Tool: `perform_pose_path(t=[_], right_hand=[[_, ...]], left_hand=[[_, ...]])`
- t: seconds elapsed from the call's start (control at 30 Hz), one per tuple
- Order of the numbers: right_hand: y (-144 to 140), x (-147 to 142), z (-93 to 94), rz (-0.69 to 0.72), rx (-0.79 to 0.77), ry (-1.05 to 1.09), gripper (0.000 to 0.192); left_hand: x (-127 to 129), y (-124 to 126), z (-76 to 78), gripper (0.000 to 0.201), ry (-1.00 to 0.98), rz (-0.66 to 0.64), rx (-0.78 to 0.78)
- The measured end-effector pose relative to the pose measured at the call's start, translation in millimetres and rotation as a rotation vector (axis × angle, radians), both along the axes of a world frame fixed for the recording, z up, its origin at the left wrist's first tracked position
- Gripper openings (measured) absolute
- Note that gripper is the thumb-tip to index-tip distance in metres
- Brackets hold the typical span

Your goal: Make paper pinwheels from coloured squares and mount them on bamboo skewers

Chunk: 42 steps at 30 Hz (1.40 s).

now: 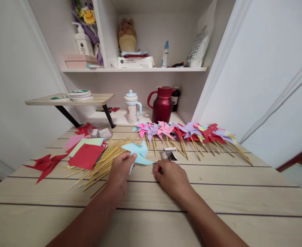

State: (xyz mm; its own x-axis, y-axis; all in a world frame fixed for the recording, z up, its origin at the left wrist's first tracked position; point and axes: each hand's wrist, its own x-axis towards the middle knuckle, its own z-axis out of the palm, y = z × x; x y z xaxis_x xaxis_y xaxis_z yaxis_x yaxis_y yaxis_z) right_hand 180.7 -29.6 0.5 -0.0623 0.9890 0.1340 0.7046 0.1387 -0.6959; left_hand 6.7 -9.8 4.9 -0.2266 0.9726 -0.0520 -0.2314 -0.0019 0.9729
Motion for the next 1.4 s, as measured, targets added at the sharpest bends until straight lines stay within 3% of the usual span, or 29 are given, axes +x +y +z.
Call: perform_pose_path(t=[0.3, 0.5, 0.67, 0.77, 0.9, 0.97, 1.17, 1.4], right_hand=[[0, 15, 5.5, -0.002, -0.012, 0.092, 0.022], [-6, 8, 17.5, -0.117, 0.143, 0.627, 0.033], [-12, -1, 25.0, -0.086, 0.038, 0.907, 0.049], [-15, -4, 29.3, -0.072, -0.026, 0.983, 0.065], [-20, -14, 31.6, -0.026, -0.047, 1.004, 0.105], [-21, -18, 30.5, -0.002, -0.053, 0.994, 0.112], [-16, -12, 24.2, -0.116, -0.029, 0.973, 0.070], [-16, -6, 23.6, -0.128, -0.026, 0.970, 0.048]], left_hand=[[3, -2, 2.1, 0.019, -0.048, -0.084, -0.009], [11, -14, 6.4, 0.021, -0.108, -0.145, -0.017], [21, -27, 17.3, 0.025, -0.132, -0.212, 0.027], [23, -29, 20.9, 0.024, -0.117, -0.171, 0.039], [22, -28, 20.6, 0.026, -0.067, -0.126, 0.059], [22, -28, 19.6, 0.032, -0.060, -0.151, 0.061], [24, -33, 20.2, 0.043, 0.003, -0.330, 0.076], [23, -33, 19.6, 0.040, 0.157, -0.343, 0.088]])
